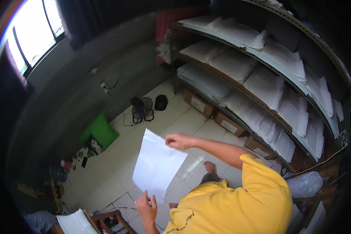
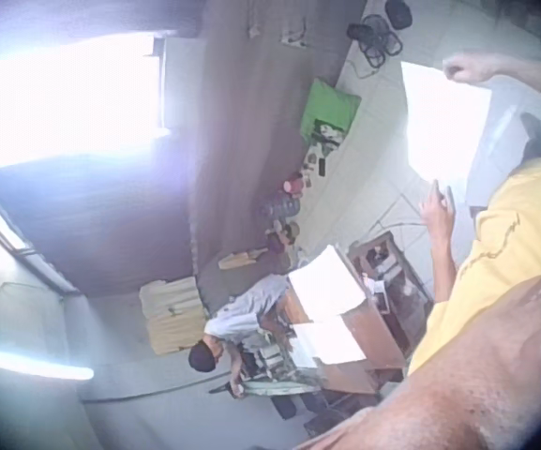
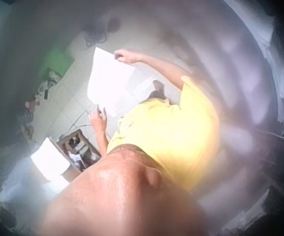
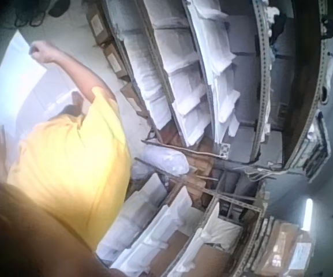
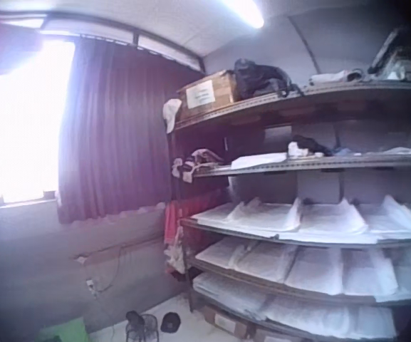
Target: The person repeatedly picks up white sheets of paper from a wooden table and places them onto a nearby metal shelf. The person walks back and forth between the table and the shelf, handling the sheets one at a time or in small groups.
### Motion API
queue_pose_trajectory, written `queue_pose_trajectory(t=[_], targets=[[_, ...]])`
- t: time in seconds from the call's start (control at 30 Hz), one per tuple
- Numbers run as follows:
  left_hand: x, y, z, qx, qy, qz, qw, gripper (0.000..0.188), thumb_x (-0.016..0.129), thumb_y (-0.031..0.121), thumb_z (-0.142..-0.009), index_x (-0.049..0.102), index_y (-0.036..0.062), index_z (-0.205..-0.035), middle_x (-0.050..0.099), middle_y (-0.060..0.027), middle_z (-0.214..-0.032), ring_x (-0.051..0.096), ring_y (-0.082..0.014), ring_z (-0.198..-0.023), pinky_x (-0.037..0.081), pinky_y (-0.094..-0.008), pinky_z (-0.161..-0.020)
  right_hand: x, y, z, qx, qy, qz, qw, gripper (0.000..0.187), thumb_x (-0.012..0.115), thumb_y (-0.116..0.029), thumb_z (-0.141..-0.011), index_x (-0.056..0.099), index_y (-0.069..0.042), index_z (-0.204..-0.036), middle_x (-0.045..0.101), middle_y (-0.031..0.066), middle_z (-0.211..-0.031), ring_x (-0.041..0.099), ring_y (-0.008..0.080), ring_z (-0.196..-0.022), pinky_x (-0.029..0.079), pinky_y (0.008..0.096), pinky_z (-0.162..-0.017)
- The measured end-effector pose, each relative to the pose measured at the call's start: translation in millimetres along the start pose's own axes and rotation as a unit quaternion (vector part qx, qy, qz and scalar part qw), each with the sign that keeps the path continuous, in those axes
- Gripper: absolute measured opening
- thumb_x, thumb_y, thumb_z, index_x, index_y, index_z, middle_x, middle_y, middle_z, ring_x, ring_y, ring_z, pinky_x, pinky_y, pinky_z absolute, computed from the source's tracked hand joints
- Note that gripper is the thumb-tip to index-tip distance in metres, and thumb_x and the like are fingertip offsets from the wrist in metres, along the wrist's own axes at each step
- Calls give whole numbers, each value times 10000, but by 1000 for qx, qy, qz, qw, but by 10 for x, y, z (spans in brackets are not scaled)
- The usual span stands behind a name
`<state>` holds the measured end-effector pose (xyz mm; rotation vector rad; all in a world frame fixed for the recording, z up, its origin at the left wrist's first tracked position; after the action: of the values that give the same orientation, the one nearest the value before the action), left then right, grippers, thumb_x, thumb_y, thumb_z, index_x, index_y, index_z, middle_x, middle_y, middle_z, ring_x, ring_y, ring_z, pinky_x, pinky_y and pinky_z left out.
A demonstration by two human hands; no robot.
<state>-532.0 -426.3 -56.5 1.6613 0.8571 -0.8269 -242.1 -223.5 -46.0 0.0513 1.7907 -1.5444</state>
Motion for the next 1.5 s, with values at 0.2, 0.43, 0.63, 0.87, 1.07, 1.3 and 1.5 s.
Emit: queue_pose_trajectory(t=[0.2, 0.43, 0.63, 0.87, 1.07, 1.3, 1.5], targets=[[1112, 553, -577, -85, 39, 0, 996, 284, 666, 156, -819, 640, -23, -1037, 612, -117, -702, 582, -267, -620, 442, -399, -636, -3542, 77, 714, -80, 164, 131, 974, 170, 574, -117, -820, 633, -28, -952, 636, 113, -950, 601, 227, -930, 482, 349, -832], [2724, 1834, -784, -145, -218, 116, 958, 248, 622, 195, -858, 663, -40, -925, 652, -158, -674, 644, -254, -631, 502, -374, -618, -7020, 484, 2706, 87, 365, 102, 921, 176, 611, -156, -868, 632, -65, -1017, 607, -2, -937, 537, 77, -845, 445, 228, -756], [3611, 1632, -656, -122, -314, 46, 941, 302, 620, 292, -885, 664, 24, -1019, 640, -162, -727, 574, -247, -635, 485, -388, -604, -8458, 1149, 4442, 158, 528, 46, 833, 253, 621, -212, -854, 607, -111, -1085, 586, -7, -892, 531, 76, -797, 424, 219, -659], [3778, 1552, -1037, -170, -282, 64, 942, 295, 566, 301, -921, 672, 47, -1026, 693, -174, -907, 646, -272, -824, 505, -407, -751, -9030, 2067, 5897, 311, 630, 49, 710, 171, 541, -155, -885, 581, -116, -1046, 535, -23, -762, 471, 72, -607, 363, 229, -492], [4040, 1632, -1315, -167, -334, 69, 925, 301, 546, 298, -931, 662, 53, -1062, 690, -166, -909, 641, -262, -835, 505, -390, -757, -9155, 2757, 6538, 414, 628, 174, 636, 139, 521, -111, -867, 601, -78, -976, 592, 57, -791, 558, 164, -697, 442, 300, -596], [3991, 1805, -1205, -165, -360, 39, 918, 325, 547, 335, -921, 657, 69, -1074, 686, -165, -966, 640, -308, -923, 491, -422, -820, -9278, 3081, 6619, 449, 583, 329, 593, 150, 505, -75, -855, 632, -18, -909, 644, 218, -952, 616, 354, -950, 474, 405, -847], [4111, 1505, -986, -226, -357, 85, 902, 322, 561, 339, -922, 653, 63, -1061, 686, -151, -932, 633, -266, -851, 495, -402, -765, -9364, 3188, 6823, 470, 519, 466, 541, 121, 509, -12, -812, 623, -19, -849, 647, 209, -966, 614, 361, -920, 477, 398, -834]])
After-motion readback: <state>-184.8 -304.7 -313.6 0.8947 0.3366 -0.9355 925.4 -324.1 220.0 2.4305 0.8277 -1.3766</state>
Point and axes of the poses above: each hand's wrist, its own z-axis away from the middle knuckle, its own x-axis out of the palm, y = z × x, the point moved 5 cm from there along -z, towards the middle knuckle
